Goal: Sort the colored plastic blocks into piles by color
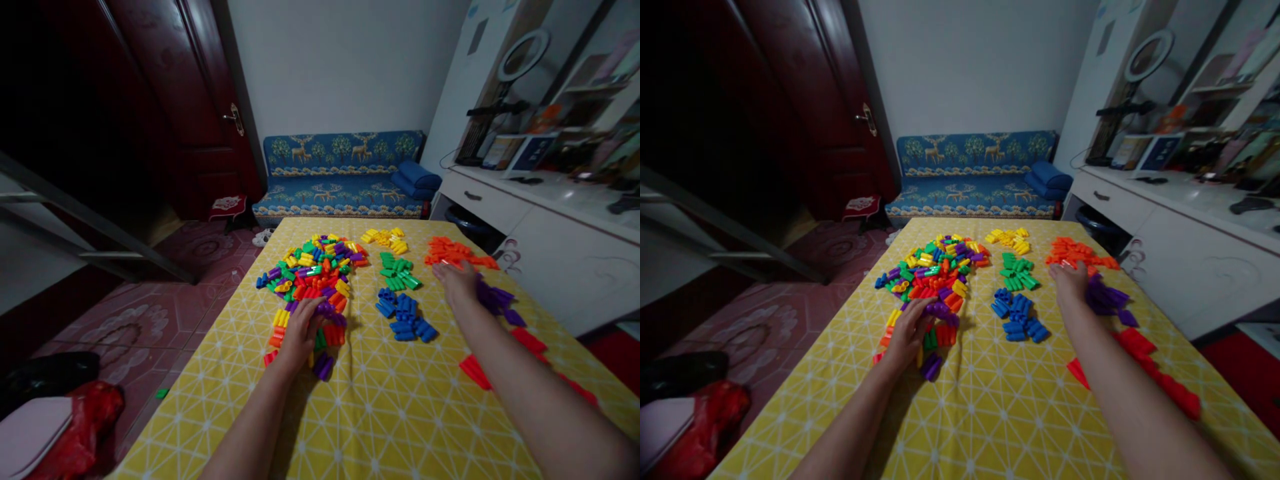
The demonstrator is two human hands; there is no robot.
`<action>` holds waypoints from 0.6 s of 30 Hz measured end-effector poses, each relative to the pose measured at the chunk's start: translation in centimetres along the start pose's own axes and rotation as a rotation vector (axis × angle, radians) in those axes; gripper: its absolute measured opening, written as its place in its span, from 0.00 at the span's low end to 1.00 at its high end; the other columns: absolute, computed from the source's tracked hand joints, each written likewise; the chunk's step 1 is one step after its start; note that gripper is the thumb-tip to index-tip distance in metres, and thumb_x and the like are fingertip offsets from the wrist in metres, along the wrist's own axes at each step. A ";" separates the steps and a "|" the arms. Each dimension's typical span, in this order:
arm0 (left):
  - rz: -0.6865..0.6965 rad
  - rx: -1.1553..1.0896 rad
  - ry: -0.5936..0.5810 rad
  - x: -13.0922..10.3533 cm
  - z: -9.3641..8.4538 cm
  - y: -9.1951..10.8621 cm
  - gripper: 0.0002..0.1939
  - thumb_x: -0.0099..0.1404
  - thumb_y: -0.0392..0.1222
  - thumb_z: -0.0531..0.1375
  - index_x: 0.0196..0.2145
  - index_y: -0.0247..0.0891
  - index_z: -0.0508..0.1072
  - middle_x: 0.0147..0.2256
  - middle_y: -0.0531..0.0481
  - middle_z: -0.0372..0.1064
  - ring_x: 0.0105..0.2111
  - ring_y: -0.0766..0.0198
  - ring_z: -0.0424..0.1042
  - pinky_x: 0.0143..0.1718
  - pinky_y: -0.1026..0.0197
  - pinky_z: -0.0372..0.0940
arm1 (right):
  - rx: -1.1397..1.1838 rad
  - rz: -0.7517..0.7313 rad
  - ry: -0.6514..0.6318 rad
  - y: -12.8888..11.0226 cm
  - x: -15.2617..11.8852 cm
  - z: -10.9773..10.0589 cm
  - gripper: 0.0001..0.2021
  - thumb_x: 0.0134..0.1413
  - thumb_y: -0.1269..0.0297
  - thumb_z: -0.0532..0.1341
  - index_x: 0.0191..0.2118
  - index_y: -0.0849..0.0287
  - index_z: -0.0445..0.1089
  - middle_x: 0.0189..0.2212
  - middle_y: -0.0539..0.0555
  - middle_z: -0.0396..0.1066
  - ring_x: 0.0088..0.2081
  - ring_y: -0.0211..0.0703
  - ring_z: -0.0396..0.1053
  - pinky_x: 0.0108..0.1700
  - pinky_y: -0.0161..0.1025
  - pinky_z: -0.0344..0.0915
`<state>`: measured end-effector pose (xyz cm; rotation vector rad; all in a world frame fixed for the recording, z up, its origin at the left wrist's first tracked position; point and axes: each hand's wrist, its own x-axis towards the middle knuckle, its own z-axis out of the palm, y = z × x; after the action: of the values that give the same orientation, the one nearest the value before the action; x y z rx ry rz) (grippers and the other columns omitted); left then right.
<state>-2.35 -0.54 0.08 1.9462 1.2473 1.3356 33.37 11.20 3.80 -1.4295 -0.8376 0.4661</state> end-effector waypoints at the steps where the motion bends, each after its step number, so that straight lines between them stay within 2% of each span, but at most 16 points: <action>1: -0.030 -0.039 0.002 -0.1 0.1 -0.1 0.15 0.69 0.40 0.55 0.52 0.39 0.70 0.45 0.42 0.71 0.46 0.55 0.73 0.46 0.52 0.69 | 0.057 0.017 -0.027 -0.2 -1.8 0.5 0.23 0.45 0.63 0.64 0.50 0.58 0.63 0.39 0.55 0.72 0.33 0.40 0.74 0.35 0.38 0.72; 3: -0.101 -0.132 0.007 -0.2 0.4 -0.3 0.15 0.67 0.42 0.58 0.50 0.38 0.69 0.42 0.44 0.72 0.42 0.57 0.74 0.42 0.56 0.71 | 0.185 0.048 -0.166 -0.9 -6.2 1.5 0.23 0.44 0.59 0.67 0.47 0.56 0.67 0.44 0.55 0.72 0.37 0.41 0.75 0.34 0.36 0.72; 5: -0.164 -0.217 -0.002 -0.3 0.6 -0.3 0.14 0.66 0.45 0.60 0.48 0.38 0.69 0.38 0.47 0.72 0.37 0.60 0.74 0.37 0.59 0.71 | 0.216 0.073 -0.436 -1.7 -11.2 2.6 0.21 0.47 0.53 0.66 0.47 0.56 0.69 0.44 0.56 0.74 0.35 0.41 0.75 0.31 0.34 0.70; 7: -0.195 -0.267 -0.016 -0.3 0.7 -0.2 0.15 0.65 0.46 0.61 0.47 0.38 0.69 0.36 0.48 0.73 0.34 0.62 0.74 0.35 0.61 0.71 | 0.205 0.120 -0.651 -2.1 -15.7 3.3 0.24 0.47 0.51 0.67 0.49 0.57 0.69 0.42 0.57 0.75 0.30 0.40 0.74 0.26 0.33 0.67; 9: -0.192 -0.291 -0.043 -0.3 0.6 0.1 0.15 0.64 0.46 0.62 0.46 0.38 0.70 0.37 0.47 0.74 0.35 0.61 0.75 0.37 0.60 0.71 | 0.206 0.130 -0.753 -2.2 -19.2 3.8 0.25 0.48 0.52 0.67 0.52 0.57 0.68 0.41 0.56 0.76 0.27 0.39 0.73 0.26 0.34 0.67; 11: -0.159 -0.276 -0.089 -0.4 0.6 0.3 0.15 0.63 0.47 0.63 0.44 0.36 0.72 0.38 0.45 0.75 0.37 0.60 0.76 0.40 0.59 0.71 | 0.213 0.114 -0.784 -1.9 -21.5 4.0 0.24 0.50 0.55 0.66 0.53 0.56 0.69 0.39 0.54 0.76 0.28 0.39 0.73 0.29 0.36 0.69; 13: -0.127 -0.242 -0.142 -0.5 0.5 0.4 0.15 0.63 0.48 0.64 0.43 0.35 0.74 0.39 0.44 0.76 0.37 0.59 0.76 0.41 0.59 0.71 | 0.200 0.098 -0.788 -1.8 -22.6 4.0 0.21 0.51 0.58 0.65 0.52 0.54 0.70 0.34 0.52 0.76 0.29 0.40 0.73 0.31 0.36 0.69; 16: -0.110 -0.202 -0.188 -0.6 0.5 0.5 0.17 0.63 0.49 0.64 0.45 0.36 0.75 0.37 0.45 0.77 0.36 0.59 0.77 0.39 0.60 0.70 | 0.160 0.100 -0.759 -1.9 -22.4 3.7 0.18 0.51 0.57 0.65 0.48 0.55 0.73 0.30 0.51 0.76 0.27 0.41 0.72 0.29 0.36 0.68; 18: -0.105 -0.185 -0.206 -0.6 0.4 0.6 0.17 0.64 0.48 0.64 0.47 0.36 0.74 0.35 0.46 0.78 0.34 0.60 0.77 0.38 0.60 0.70 | 0.157 0.109 -0.697 -2.1 -20.9 3.2 0.18 0.49 0.54 0.66 0.45 0.56 0.73 0.31 0.53 0.77 0.27 0.43 0.73 0.28 0.37 0.69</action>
<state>-1.79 -1.29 0.13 1.8118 1.0717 1.1240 17.17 -2.20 0.98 -1.1712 -1.2417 1.1258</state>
